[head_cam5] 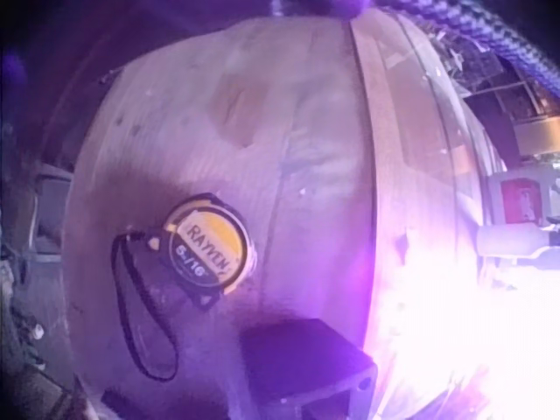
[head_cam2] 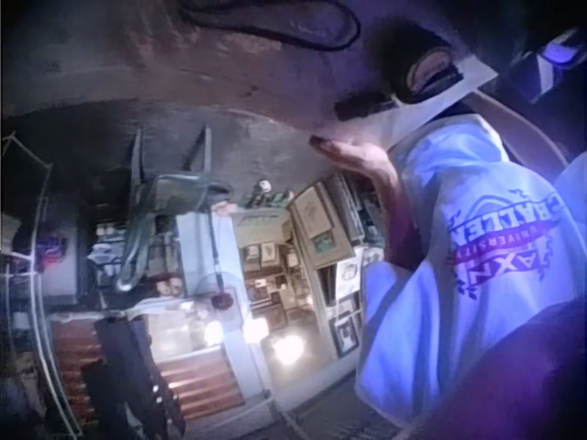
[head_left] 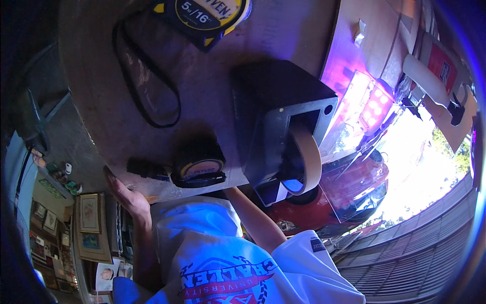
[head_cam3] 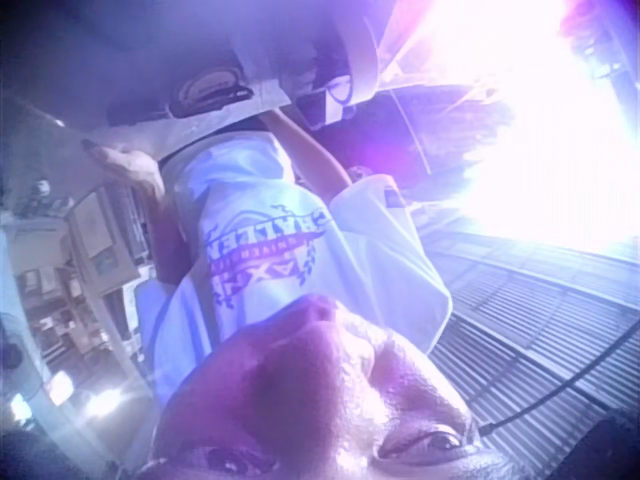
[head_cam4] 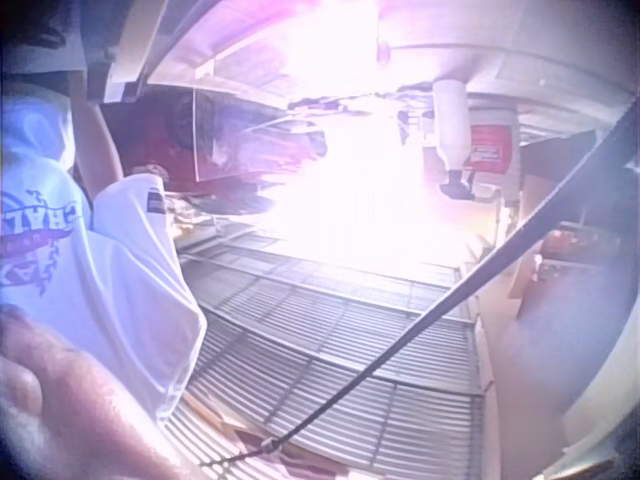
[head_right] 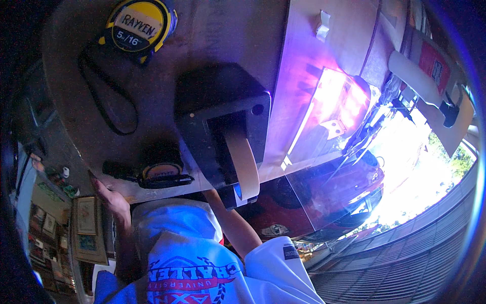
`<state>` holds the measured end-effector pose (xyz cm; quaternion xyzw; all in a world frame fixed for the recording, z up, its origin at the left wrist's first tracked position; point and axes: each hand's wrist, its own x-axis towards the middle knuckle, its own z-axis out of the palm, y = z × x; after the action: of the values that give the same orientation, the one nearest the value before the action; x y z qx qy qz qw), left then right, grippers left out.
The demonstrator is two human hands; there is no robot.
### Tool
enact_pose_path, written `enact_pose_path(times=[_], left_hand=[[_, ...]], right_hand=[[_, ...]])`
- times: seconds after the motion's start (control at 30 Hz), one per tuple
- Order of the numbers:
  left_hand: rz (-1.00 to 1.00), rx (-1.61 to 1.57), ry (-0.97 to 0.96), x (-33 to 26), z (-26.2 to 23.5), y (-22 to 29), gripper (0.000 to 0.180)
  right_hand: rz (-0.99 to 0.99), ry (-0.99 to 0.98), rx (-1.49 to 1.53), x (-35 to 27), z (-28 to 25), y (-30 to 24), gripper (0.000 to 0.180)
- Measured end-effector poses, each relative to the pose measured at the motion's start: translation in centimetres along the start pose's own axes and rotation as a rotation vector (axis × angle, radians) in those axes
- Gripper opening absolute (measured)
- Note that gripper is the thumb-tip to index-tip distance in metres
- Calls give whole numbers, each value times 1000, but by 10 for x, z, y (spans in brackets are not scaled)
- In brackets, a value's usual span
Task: The person applies adhesive to the edges of a glass panel, joins it to another panel, and cures the bond using a UV light. They then spray and wipe the surface with a cloth.
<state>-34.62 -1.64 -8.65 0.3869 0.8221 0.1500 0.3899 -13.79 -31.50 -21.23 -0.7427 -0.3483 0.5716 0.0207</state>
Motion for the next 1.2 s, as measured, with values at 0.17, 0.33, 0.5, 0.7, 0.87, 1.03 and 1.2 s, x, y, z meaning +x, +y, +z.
enact_pose_path(times=[0.17,0.33,0.5,0.7,0.87,1.03,1.2], left_hand=[[57,0,15,2,1,-3,69],[59,-78,42,5,1,-10,65],[71,-64,32,6,3,-9,64],[98,30,50,6,2,19,53],[568,23,301,-33,-9,82,37],[1123,-409,-680,-115,4,167,27],[801,-581,-1110,-179,93,204,45]], right_hand=[[8,6,11,6,-2,-7,54],[16,16,31,13,-1,-9,53],[24,37,68,17,6,-11,53],[37,91,145,18,6,-9,52],[102,110,299,-13,-18,2,52],[446,67,518,-51,-50,9,55],[360,207,638,-68,-71,27,55]])
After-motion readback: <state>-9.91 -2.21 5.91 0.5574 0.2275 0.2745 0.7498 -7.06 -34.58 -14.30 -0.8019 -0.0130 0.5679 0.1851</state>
